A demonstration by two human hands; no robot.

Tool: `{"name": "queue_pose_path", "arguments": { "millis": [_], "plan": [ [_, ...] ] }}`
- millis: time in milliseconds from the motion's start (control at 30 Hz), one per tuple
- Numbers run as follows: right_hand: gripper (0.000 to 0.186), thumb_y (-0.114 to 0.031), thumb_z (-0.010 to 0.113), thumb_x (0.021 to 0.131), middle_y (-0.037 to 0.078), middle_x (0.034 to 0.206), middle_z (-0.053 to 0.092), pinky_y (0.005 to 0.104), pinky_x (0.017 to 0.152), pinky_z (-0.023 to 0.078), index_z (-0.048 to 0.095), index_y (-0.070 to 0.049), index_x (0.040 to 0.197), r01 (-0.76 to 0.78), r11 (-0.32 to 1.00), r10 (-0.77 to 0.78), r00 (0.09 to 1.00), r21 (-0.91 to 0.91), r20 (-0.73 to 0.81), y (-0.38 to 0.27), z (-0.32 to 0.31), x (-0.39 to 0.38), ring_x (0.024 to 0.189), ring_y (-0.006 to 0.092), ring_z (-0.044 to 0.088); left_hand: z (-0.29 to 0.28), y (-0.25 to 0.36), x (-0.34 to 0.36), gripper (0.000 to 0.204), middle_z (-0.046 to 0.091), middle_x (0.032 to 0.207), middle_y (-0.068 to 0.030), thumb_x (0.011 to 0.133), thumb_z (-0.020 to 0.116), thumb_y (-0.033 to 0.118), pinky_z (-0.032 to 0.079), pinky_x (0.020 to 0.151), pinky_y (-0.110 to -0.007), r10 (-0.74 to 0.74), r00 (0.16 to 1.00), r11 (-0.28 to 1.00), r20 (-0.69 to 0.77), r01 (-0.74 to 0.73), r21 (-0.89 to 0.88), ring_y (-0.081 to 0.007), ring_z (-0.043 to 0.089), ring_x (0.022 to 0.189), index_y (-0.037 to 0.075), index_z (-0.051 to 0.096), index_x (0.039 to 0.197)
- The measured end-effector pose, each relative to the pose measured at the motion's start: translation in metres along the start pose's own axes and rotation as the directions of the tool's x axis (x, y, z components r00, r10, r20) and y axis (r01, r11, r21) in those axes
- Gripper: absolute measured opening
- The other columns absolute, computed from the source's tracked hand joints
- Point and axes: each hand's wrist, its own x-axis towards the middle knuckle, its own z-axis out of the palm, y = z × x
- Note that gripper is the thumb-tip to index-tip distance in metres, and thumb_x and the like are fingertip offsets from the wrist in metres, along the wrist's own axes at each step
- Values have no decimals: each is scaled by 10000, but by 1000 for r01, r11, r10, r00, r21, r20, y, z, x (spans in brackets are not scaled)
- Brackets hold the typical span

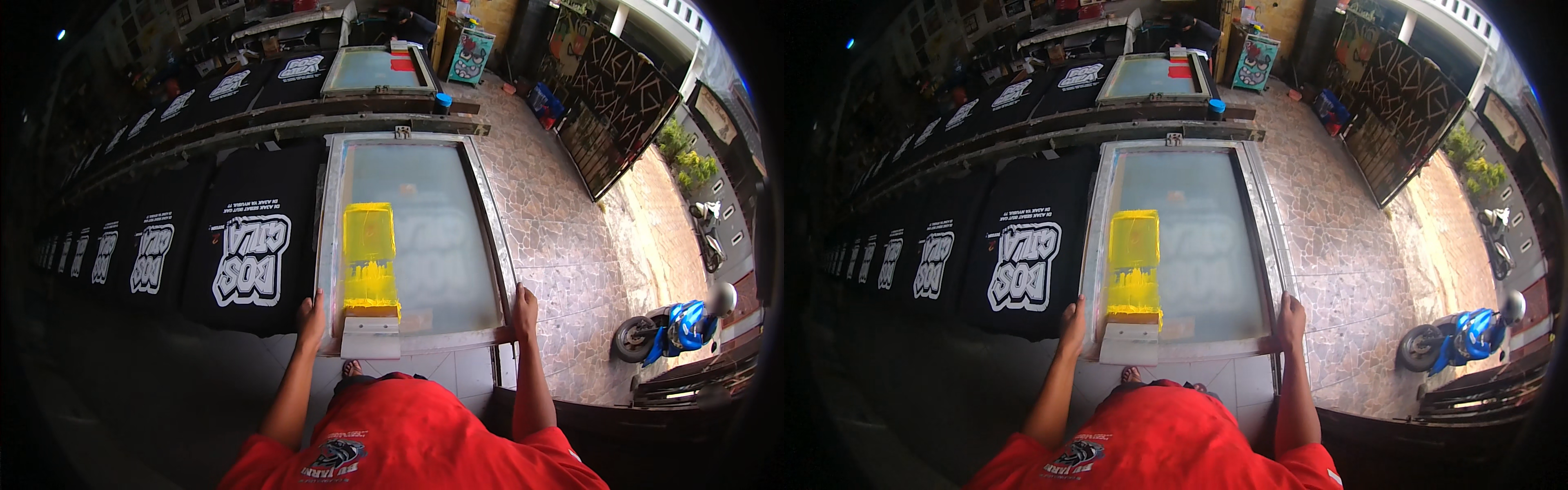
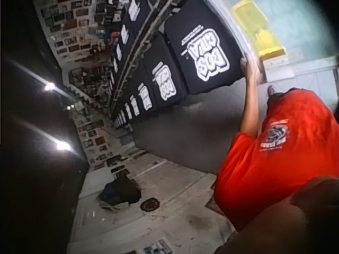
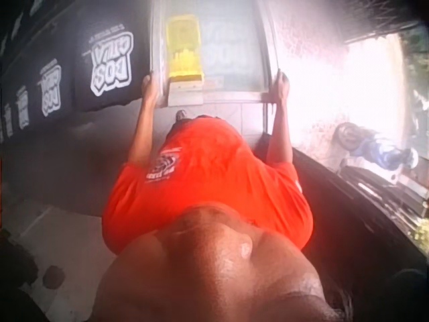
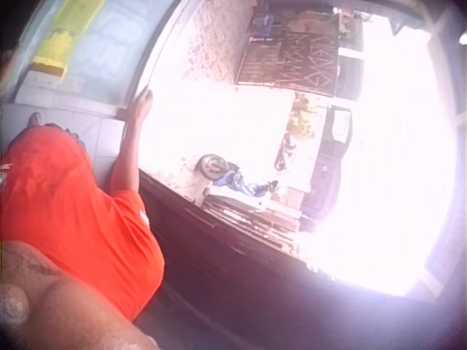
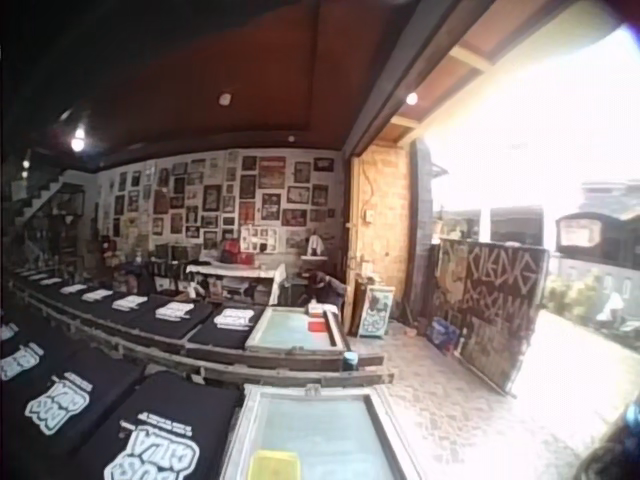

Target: The person performs screen printing on a series of black shirts by applying red and yellow ink through a screen using a squeegee, moving along a row of shirts on a long printing table.

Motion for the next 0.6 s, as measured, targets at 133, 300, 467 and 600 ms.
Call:
{"name": "queue_pose_path", "arguments": {
  "millis": [133, 300, 467, 600],
  "plan": [
    [490, -357, 402, 956, 55, 605, 457, 330, 576, 362, 525, 72, 754, -31, 999, 31, 999, 39, 24, -6, -4, 7, 598, 132, 396, 15, -13, 6, 535, 544, 707, -239, 911, 449, 435, 409, 645, -417, 34, 999, 999, -36, -33, 30, -347, 549, 693, -75, 509, 758],
    [482, -353, 410, 956, 62, 636, 479, 319, 595, 371, 536, 79, 783, 16, 998, -15, 1000, 63, -14, 16, 1, 11, 623, 133, 410, 32, -38, 18, 491, 565, 741, -261, 928, 426, 381, 423, 661, -435, 65, 994, 998, -84, -66, -10, -371, 578, 727, -83, 529, 802],
    [481, -349, 419, 957, 112, 728, 587, 328, 669, 414, 582, 101, 904, -56, 996, 49, 995, 72, 90, 11, -5, 10, 697, 158, 501, 32, -34, 19, 445, 590, 798, -287, 937, 408, 323, 437, 680, -451, 27, 996, 999, -79, -26, 21, -426, 589, 777, -89, 546, 845],
    [467, -337, 439, 950, 195, 874, 636, 328, 771, 437, 589, 101, 1010, -18, 1000, 17, 995, 4, 95, 16, 2, 7, 821, 228, 584, 50, -59, 29, 420, 593, 833, -302, 939, 400, 292, 446, 699, -462, 109, 980, 987, -165, -87, 137, -452, 582, 820, -94, 552, 870]
  ]
}}
